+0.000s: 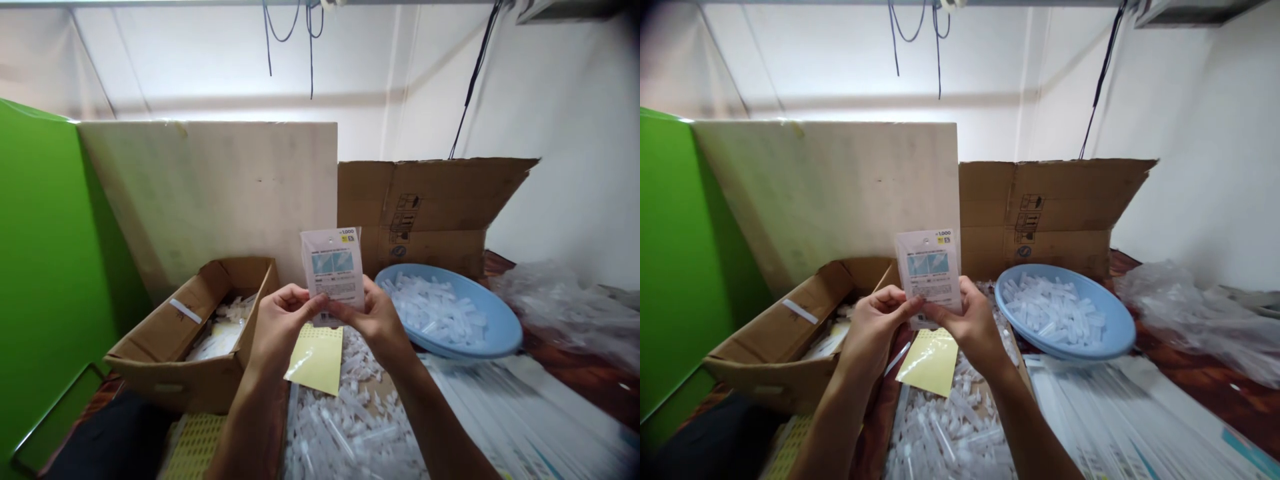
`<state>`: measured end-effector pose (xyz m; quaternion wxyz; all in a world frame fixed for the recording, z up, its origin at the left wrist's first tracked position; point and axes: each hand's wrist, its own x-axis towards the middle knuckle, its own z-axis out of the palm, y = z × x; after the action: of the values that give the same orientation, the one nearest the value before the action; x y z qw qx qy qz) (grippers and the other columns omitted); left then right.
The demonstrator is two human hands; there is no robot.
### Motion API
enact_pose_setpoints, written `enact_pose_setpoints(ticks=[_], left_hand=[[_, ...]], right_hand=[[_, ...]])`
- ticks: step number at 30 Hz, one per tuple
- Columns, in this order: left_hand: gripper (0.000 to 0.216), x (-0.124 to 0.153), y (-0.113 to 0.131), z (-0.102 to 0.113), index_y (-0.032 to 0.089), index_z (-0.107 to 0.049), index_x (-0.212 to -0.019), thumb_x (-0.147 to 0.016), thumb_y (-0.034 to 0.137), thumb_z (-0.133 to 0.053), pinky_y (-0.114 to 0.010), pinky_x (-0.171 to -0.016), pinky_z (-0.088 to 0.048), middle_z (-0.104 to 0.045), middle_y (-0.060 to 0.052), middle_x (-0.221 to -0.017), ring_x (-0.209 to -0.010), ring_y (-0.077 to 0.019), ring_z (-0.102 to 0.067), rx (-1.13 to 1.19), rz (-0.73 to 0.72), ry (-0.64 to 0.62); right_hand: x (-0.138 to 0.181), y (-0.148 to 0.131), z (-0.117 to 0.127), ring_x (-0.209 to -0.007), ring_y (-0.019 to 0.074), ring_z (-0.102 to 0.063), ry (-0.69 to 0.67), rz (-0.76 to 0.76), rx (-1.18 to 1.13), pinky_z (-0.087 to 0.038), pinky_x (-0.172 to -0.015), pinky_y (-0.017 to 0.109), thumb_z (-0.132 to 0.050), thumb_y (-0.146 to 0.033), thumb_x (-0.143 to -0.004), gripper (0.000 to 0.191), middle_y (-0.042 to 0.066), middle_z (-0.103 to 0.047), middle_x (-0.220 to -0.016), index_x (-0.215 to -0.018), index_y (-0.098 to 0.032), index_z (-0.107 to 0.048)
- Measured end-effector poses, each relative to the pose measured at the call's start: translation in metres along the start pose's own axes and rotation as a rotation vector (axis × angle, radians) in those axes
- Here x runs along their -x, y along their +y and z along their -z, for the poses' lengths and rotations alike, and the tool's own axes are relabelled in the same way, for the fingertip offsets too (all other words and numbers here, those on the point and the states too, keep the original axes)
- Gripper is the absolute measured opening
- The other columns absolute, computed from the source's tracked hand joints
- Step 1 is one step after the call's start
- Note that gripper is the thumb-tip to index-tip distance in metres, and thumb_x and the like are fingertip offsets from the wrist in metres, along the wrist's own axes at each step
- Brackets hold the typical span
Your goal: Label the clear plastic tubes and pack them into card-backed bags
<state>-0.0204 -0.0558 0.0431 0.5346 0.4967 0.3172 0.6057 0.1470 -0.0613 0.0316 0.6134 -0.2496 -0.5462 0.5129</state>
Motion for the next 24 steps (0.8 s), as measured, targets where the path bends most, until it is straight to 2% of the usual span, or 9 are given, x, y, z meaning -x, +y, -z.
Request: enact_pose_setpoints(ticks=[2, 5, 8, 10, 13, 17, 20, 22, 24], left_hand=[[0.032, 0.001, 0.000, -0.002, 0.015, -0.064, -0.071, -0.067, 0.028, -0.093, -0.025, -0.066, -0.057, -0.078, -0.005, -0.079, -0.067, -0.0152, -0.071, 0.026, 0.028, -0.022], [0.034, 0.002, 0.002, -0.003, 0.015, -0.063, -0.071, -0.067, 0.030, -0.093, -0.027, -0.067, -0.057, -0.078, -0.006, -0.081, -0.068, -0.0156, -0.071, 0.089, 0.067, -0.052], [0.036, 0.003, 0.006, -0.003, 0.015, -0.061, -0.069, -0.066, 0.032, -0.093, -0.027, -0.065, -0.057, -0.076, -0.005, -0.076, -0.065, -0.0154, -0.070, 0.113, 0.089, -0.059], [0.037, 0.003, 0.008, -0.002, 0.015, -0.060, -0.068, -0.065, 0.031, -0.093, -0.027, -0.064, -0.057, -0.075, -0.004, -0.074, -0.063, -0.0149, -0.069, 0.122, 0.087, -0.053], [0.034, 0.003, 0.008, 0.001, 0.014, -0.062, -0.071, -0.067, 0.029, -0.093, -0.026, -0.064, -0.058, -0.075, -0.004, -0.074, -0.064, -0.0146, -0.070, 0.135, 0.079, -0.051], [0.031, 0.002, 0.008, 0.002, 0.014, -0.062, -0.072, -0.071, 0.027, -0.090, -0.024, -0.064, -0.058, -0.076, -0.004, -0.075, -0.064, -0.0134, -0.070, 0.156, 0.075, -0.081], [0.032, 0.003, 0.009, 0.000, 0.014, -0.063, -0.070, -0.070, 0.028, -0.091, -0.023, -0.063, -0.057, -0.076, -0.005, -0.075, -0.063, -0.0131, -0.069, 0.160, 0.079, -0.098], [0.031, 0.003, 0.009, 0.000, 0.014, -0.064, -0.069, -0.069, 0.029, -0.092, -0.023, -0.064, -0.057, -0.076, -0.005, -0.075, -0.064, -0.0136, -0.070, 0.140, 0.064, -0.093], [0.030, 0.004, 0.008, 0.000, 0.014, -0.066, -0.070, -0.069, 0.030, -0.092, -0.024, -0.065, -0.057, -0.077, -0.005, -0.075, -0.065, -0.0143, -0.070, 0.093, 0.029, -0.073]], right_hand=[[0.000, -0.001, 0.003, -0.094, 0.0266, -0.074, -0.064, -0.023, -0.072, -0.059, -0.086, 0.041, -0.084, -0.037, -0.080, 0.037, 0.008, -0.078, -0.103, -0.107, -0.020, -0.066], [0.001, -0.006, 0.013, -0.098, 0.0282, -0.073, -0.163, -0.058, -0.154, -0.059, -0.085, 0.041, -0.079, -0.043, -0.082, 0.035, 0.010, -0.077, -0.105, -0.106, -0.019, -0.070], [0.003, -0.010, 0.019, -0.094, 0.0280, -0.072, -0.171, -0.055, -0.134, -0.058, -0.080, 0.039, -0.080, -0.050, -0.080, 0.037, 0.009, -0.076, -0.097, -0.100, -0.020, -0.073], [0.004, -0.011, 0.020, -0.085, 0.0251, -0.070, -0.151, -0.047, -0.096, -0.056, -0.076, 0.036, -0.080, -0.052, -0.078, 0.034, 0.007, -0.075, -0.087, -0.090, -0.020, -0.073], [0.003, -0.009, 0.019, -0.070, 0.0172, -0.063, -0.054, 0.002, -0.033, -0.050, -0.068, 0.028, -0.082, -0.043, -0.080, 0.026, 0.002, -0.070, -0.075, -0.078, -0.020, -0.070], [0.001, -0.006, 0.016, -0.061, 0.0127, -0.054, 0.064, 0.059, -0.081, -0.042, -0.060, 0.024, -0.087, -0.038, -0.075, 0.030, -0.001, -0.064, -0.067, -0.068, -0.020, -0.063], [0.002, -0.008, 0.017, -0.058, 0.0135, -0.051, 0.003, 0.011, -0.147, -0.041, -0.058, 0.025, -0.089, -0.042, -0.070, 0.038, -0.001, -0.061, -0.063, -0.063, -0.020, -0.059], [0.003, -0.010, 0.020, -0.057, 0.0131, -0.051, -0.070, -0.011, -0.158, -0.041, -0.056, 0.024, -0.085, -0.045, -0.076, 0.039, -0.001, -0.059, -0.061, -0.063, -0.019, -0.059], [0.003, -0.011, 0.023, -0.061, 0.0140, -0.056, -0.118, -0.009, -0.158, -0.046, -0.060, 0.025, -0.075, -0.051, -0.085, 0.035, 0.001, -0.064, -0.069, -0.074, -0.019, -0.065]])
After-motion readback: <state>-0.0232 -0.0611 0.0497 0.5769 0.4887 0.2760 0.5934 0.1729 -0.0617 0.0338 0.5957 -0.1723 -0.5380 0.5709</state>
